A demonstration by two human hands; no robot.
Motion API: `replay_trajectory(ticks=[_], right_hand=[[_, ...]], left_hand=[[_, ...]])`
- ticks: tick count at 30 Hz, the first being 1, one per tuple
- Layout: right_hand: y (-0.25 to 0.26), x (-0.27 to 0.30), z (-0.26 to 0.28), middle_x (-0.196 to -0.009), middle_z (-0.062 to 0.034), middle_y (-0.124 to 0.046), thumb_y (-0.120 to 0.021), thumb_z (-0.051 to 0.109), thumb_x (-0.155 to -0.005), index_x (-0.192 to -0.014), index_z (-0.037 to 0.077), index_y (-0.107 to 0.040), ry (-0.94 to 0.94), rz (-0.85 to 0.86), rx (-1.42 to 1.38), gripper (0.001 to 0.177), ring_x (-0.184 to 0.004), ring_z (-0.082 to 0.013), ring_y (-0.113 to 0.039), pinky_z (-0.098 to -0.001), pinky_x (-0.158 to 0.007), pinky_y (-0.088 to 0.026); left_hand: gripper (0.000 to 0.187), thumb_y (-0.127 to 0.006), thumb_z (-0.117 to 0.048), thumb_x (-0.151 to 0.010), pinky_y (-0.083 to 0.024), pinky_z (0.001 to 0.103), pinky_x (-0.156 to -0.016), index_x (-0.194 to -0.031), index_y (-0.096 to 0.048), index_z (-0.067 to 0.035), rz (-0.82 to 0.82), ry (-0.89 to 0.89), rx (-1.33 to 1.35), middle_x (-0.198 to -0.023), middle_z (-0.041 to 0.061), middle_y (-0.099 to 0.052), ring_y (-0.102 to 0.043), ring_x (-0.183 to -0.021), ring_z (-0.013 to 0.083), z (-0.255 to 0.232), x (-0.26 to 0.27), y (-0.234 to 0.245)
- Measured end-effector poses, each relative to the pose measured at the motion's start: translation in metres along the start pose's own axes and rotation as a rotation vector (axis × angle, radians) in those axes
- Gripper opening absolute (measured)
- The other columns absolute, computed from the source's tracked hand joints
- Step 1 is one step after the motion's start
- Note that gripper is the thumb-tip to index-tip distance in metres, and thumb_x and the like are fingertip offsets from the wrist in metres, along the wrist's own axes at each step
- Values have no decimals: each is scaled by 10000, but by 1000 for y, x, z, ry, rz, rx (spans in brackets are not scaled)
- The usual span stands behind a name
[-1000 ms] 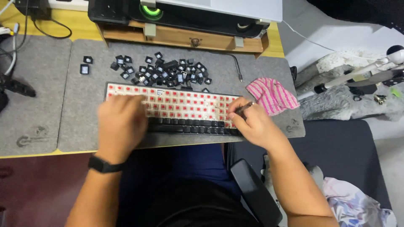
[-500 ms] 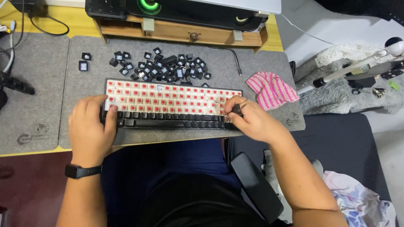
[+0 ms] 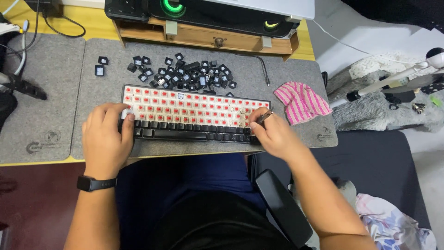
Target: The person installs black keycaps onto a mechanical keyboard base with red switches using a keycap puller. They pick up keycaps from a pile on the desk and press them into place one by one across the keyboard.
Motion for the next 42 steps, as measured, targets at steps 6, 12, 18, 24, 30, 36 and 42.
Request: replay_trajectory(ticks=[6, 12, 18, 24, 30, 36, 42], right_hand=[[-45, 2, -43, -903, -107, -653, -374, 263, -1057, -984, 48, -502, 245, -450, -133, 260, -809, -272, -661, -409, -756, -488], [-44, -3, -49, -706, -38, -704, -430, 254, -1073, -857, 102, -533, 276, -675, -238, 283, -489, -181, -619, -280, -502, -497], [5, -26, -18, -559, -42, -571, -372, 339, -1119, -845, 65, -542, 341, -883, -314, 423, -385, -153, -527, -222, -396, -408], [-6, -123, -27, -787, -132, -683, -448, 268, -1117, -1015, 69, -541, 218, -489, -234, 243, -702, -301, -683, -427, -672, -547], [-40, -164, -19, -822, -109, -725, -490, 196, -1111, -987, 57, -579, 156, -339, -280, 206, -756, -249, -714, -362, -704, -605], [-48, -176, -25, -625, -34, -620, -523, 155, -1102, -908, 81, -589, 97, -373, -409, 217, -553, -164, -629, -271, -557, -547], [-38, -172, -3, -806, -89, -706, -589, 123, -1067, -1001, 67, -603, 52, -325, -388, 88, -638, -162, -674, -277, -618, -572]], left_hand=[[352, -563, -330, -1072, -453, 539, -845, -1306, -672, -91, 14, -17, -76, -1221, 170, -631, -595, -1091, 386, -1, -1, -2], [275, -617, -322, -1090, -448, 403, -837, -1313, -696, -182, -73, -81, -205, -1170, 69, -609, -658, -1039, 292, 4, 3, -11], [298, -615, -345, -1072, -449, 406, -808, -1319, -685, -193, -97, -95, -252, -1166, 66, -602, -654, -1018, 280, 4, 3, -14], [272, -605, -337, -1057, -460, 417, -791, -1287, -673, -208, -106, -104, -257, -1147, 72, -609, -652, -1018, 295, 4, 3, -12], [295, -636, -363, -983, -482, 434, -745, -1249, -668, -241, -113, -79, -215, -1103, 50, -622, -665, -955, 298, 8, 0, -13], [280, -585, -415, -1019, -454, 404, -797, -1244, -658, -265, -54, -2, -155, -1134, 23, -600, -639, -1001, 270, 7, 0, -10], [288, -573, -440, -1033, -449, 404, -815, -1244, -660, -263, -30, 17, -135, -1131, 22, -597, -637, -1012, 271, 9, 0, -10]])
Point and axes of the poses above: each hand's wrist, its own x-axis away from the middle knuckle, its own y-axis out of the back of the hand, z = x × y, the point moved 2 cm from there along -x, towards the middle knuckle
